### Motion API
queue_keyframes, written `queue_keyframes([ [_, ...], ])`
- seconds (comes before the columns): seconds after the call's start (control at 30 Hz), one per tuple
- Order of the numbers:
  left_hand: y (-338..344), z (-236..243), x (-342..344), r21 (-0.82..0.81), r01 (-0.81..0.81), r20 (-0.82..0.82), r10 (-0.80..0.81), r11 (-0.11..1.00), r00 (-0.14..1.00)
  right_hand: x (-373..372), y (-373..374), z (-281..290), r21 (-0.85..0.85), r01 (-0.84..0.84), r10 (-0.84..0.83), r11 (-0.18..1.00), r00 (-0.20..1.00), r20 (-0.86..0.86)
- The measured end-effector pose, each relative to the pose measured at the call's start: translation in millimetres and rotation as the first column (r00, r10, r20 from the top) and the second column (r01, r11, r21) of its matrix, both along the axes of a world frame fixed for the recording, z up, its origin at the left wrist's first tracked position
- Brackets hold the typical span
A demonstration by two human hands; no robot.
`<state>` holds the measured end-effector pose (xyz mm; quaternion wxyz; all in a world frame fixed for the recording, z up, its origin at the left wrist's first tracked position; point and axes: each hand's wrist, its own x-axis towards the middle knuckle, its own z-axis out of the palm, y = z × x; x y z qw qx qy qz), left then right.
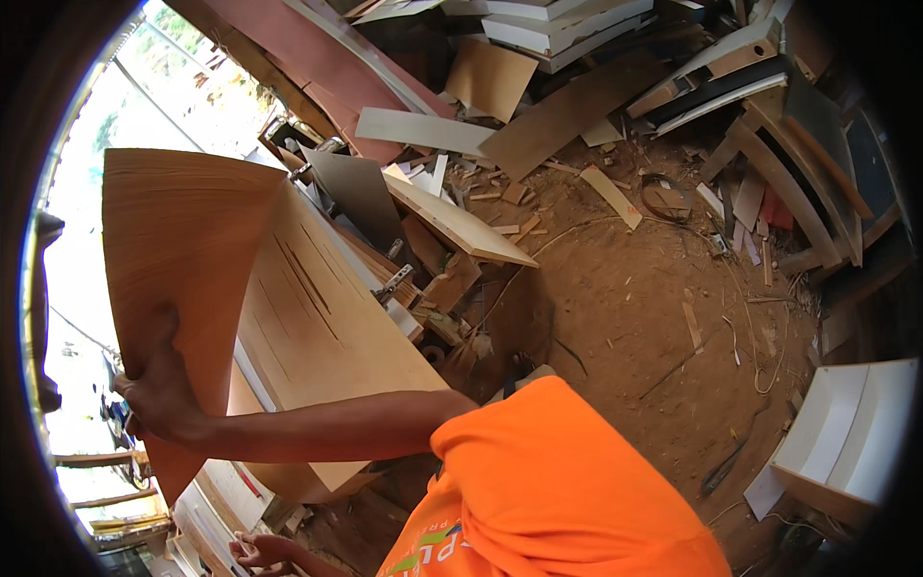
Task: The person measures a white cabinet frame with a tape measure, then carries a large wood panel to a table saw. They position the panel and push it through the saw blade to cut it, with another person assisting nearby.
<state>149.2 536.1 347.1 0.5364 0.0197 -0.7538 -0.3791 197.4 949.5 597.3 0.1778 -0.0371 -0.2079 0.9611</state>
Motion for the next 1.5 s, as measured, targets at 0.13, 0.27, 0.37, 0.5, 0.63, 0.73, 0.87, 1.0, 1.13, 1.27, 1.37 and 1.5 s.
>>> queue_keyframes([
  [0.13, 168.5, 7.6, 120.2, -0.627, 0.113, 0.018, -0.131, 0.771, 0.991, -0.1, 5.3, -7.1, -0.120, 0.045, -0.043, 0.992, 0.999, 0.026],
  [0.27, 264.6, -25.1, 176.1, -0.696, 0.577, 0.316, -0.540, 0.427, 0.780, -0.5, -11.9, -54.7, -0.142, 0.112, -0.100, 0.984, 0.991, 0.091],
  [0.37, 273.3, -50.5, 187.5, -0.385, 0.686, 0.525, -0.464, 0.618, 0.713, 18.3, -45.0, -122.3, -0.088, -0.039, 0.055, 0.995, 0.981, 0.188],
  [0.5, 258.1, -56.6, 176.5, 0.852, 0.145, 0.330, -0.731, 0.504, 0.598, 62.8, -56.6, -233.8, 0.018, -0.557, 0.538, 0.830, 0.809, 0.237],
  [0.63, 258.2, -33.7, 164.6, 0.946, -0.246, -0.017, -0.788, -0.212, 0.615, 143.4, 20.7, -319.7, 0.422, -0.764, 0.650, 0.488, 0.641, 0.409],
  [0.73, 276.3, -28.0, 160.8, 0.990, -0.117, -0.006, -0.855, -0.078, 0.518, 182.6, 124.6, -346.9, 0.794, -0.584, 0.729, -0.170, 0.467, 0.500],
  [0.87, 290.9, -32.3, 156.3, 0.936, -0.159, 0.351, -0.780, 0.315, 0.518, 186.5, 242.0, -313.9, 0.607, -0.794, 0.488, 0.025, 0.540, 0.686],
  [1.0, 288.4, -33.9, 157.7, 0.891, -0.115, 0.424, -0.716, 0.439, 0.555, 107.8, 310.9, -293.8, 0.687, -0.632, 0.315, -0.359, 0.611, 0.726],
  [1.13, 290.8, -31.4, 151.5, 0.841, -0.138, 0.492, -0.632, 0.524, 0.599, 23.4, 348.8, -344.8, 0.507, -0.544, 0.074, -0.668, 0.630, 0.773],
  [1.27, 301.6, -25.3, 148.7, 0.835, -0.174, 0.492, -0.569, 0.522, 0.659, -32.5, 351.4, -476.3, 0.279, -0.349, -0.043, -0.895, 0.688, 0.724],
  [1.37, 305.2, -22.3, 155.5, 0.872, -0.115, 0.417, -0.599, 0.476, 0.684, -43.0, 372.8, -574.7, 0.376, -0.282, -0.029, -0.883, 0.832, 0.555],
  [1.5, 300.4, -44.4, 183.9, 0.929, -0.098, 0.306, -0.591, 0.357, 0.747, -58.7, 384.2, -636.9, 0.394, -0.441, -0.054, -0.807, 0.718, 0.694],
])
